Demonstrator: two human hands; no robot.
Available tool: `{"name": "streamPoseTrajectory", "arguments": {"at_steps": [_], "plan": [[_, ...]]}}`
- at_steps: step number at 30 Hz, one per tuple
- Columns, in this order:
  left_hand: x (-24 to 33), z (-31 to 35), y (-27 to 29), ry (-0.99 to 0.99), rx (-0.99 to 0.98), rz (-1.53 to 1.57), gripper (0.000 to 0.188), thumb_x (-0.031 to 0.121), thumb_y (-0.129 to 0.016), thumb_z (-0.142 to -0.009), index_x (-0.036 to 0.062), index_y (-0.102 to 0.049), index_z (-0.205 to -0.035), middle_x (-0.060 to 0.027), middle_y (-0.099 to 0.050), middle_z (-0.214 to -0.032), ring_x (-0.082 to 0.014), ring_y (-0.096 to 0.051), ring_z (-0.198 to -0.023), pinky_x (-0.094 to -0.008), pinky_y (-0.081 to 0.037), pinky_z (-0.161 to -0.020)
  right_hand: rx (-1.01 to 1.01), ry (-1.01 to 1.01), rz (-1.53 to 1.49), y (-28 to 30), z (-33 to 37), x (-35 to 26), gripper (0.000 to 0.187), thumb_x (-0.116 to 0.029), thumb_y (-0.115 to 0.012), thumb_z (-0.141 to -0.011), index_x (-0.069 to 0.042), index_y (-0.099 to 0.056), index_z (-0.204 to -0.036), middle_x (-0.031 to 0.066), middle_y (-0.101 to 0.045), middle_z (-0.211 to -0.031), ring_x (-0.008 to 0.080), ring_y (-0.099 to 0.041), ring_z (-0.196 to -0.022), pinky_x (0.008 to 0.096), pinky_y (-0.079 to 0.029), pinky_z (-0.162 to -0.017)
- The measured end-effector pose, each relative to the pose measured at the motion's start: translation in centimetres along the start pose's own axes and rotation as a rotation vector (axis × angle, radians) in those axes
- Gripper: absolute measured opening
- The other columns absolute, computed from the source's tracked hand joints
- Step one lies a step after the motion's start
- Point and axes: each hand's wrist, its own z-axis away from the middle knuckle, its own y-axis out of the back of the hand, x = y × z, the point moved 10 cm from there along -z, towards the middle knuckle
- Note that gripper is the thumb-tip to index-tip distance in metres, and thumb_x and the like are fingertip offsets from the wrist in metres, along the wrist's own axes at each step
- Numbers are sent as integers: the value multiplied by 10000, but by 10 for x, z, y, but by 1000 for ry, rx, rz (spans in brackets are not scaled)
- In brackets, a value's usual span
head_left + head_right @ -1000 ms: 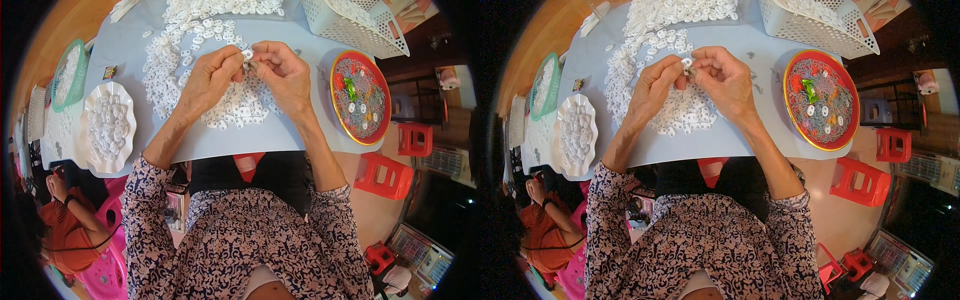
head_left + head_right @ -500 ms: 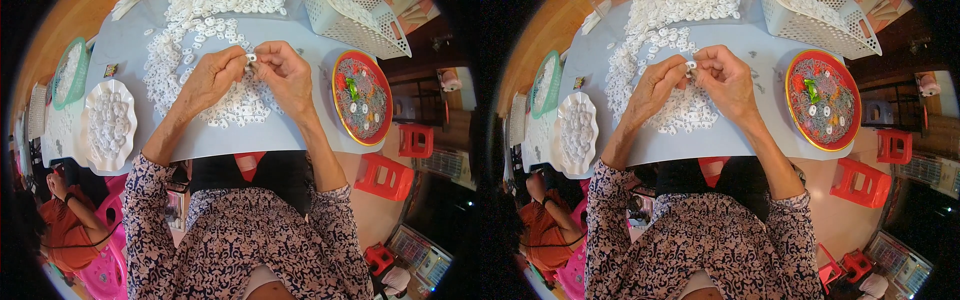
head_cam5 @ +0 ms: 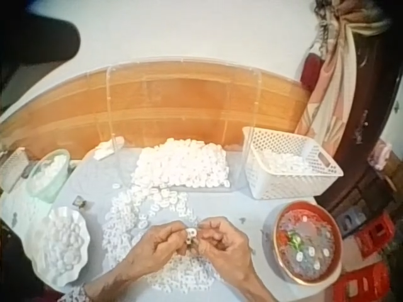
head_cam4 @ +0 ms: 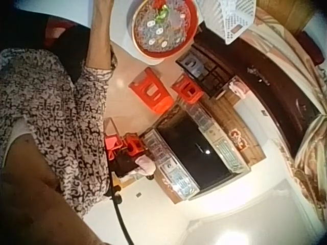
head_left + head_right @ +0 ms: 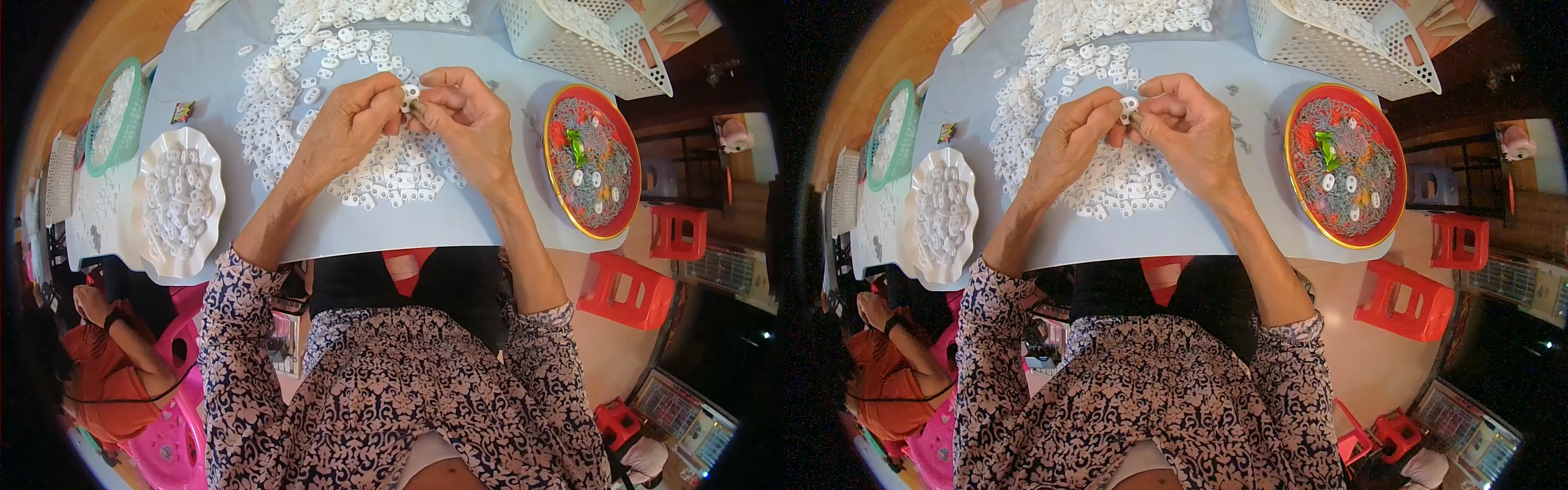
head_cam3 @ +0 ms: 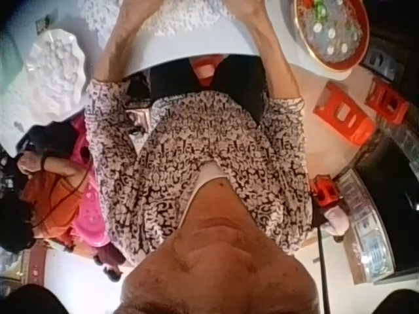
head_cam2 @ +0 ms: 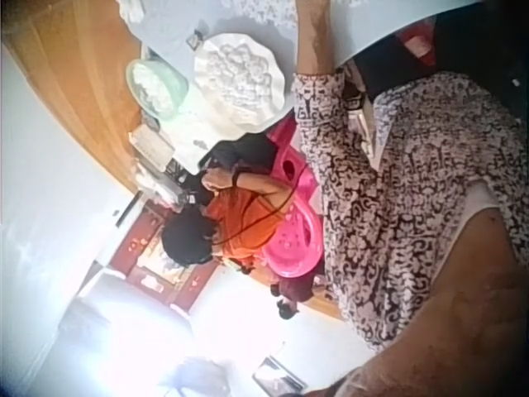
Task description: Manually assembling small white plastic components with metal inserts at a workspace.
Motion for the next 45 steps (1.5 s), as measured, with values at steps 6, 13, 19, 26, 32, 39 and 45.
{"name": "streamPoseTrajectory", "arguments": {"at_steps": [6,13,19,26,32,39,45], "plan": [[2,-1,-2,-10,-2,-15,238,164,-414,-936,13,-515,-783,-6,-476,-629,-70,-428,-603,-232,-357,-538,-17,31,33,1,-1,2,199,13,-595,-868,29,-537,-1058,92,-637,-875,116,-622,-724,218,-527,-661],[-1,-4,-1,32,-52,-71,255,170,-425,-934,26,-514,-742,-5,-490,-634,-72,-447,-611,-232,-366,-549,-3,38,28,-1,0,-1,221,21,-604,-859,32,-542,-1071,75,-629,-852,114,-613,-725,221,-524,-664],[1,-2,-3,60,-12,163,248,178,-438,-930,10,-548,-785,-5,-521,-683,-70,-479,-626,-222,-397,-577,-37,196,163,-7,2,-10,331,6,-672,-773,-5,-576,-1089,17,-590,-733,65,-566,-635,203,-471,-570],[0,-1,-5,45,-62,115,242,178,-437,-926,1,-555,-812,-3,-520,-686,-71,-486,-630,-224,-407,-584,-31,301,282,-9,3,-17,322,-21,-706,-738,-31,-611,-1045,-5,-547,-679,50,-516,-590,205,-442,-532],[-1,0,-4,42,-61,62,255,182,-423,-927,20,-514,-753,4,-489,-646,-73,-455,-598,-233,-388,-562,-25,287,305,-8,3,-15,265,-18,-698,-746,-26,-605,-995,7,-557,-675,59,-520,-583,207,-444,-531],[-3,2,-5,64,-13,24,261,187,-420,-906,30,-471,-704,-3,-428,-587,-75,-390,-569,-248,-334,-513,-16,294,444,-12,7,-26,201,-14,-694,-765,-9,-569,-922,48,-597,-680,99,-577,-594,236,-477,-538],[-3,4,-7,48,34,18,250,183,-423,-902,12,-468,-725,-10,-421,-586,-81,-383,-571,-262,-340,-504,-19,357,495,-11,10,-30,236,-28,-701,-779,4,-589,-985,47,-619,-723,81,-583,-635,216,-478,-557]]}}
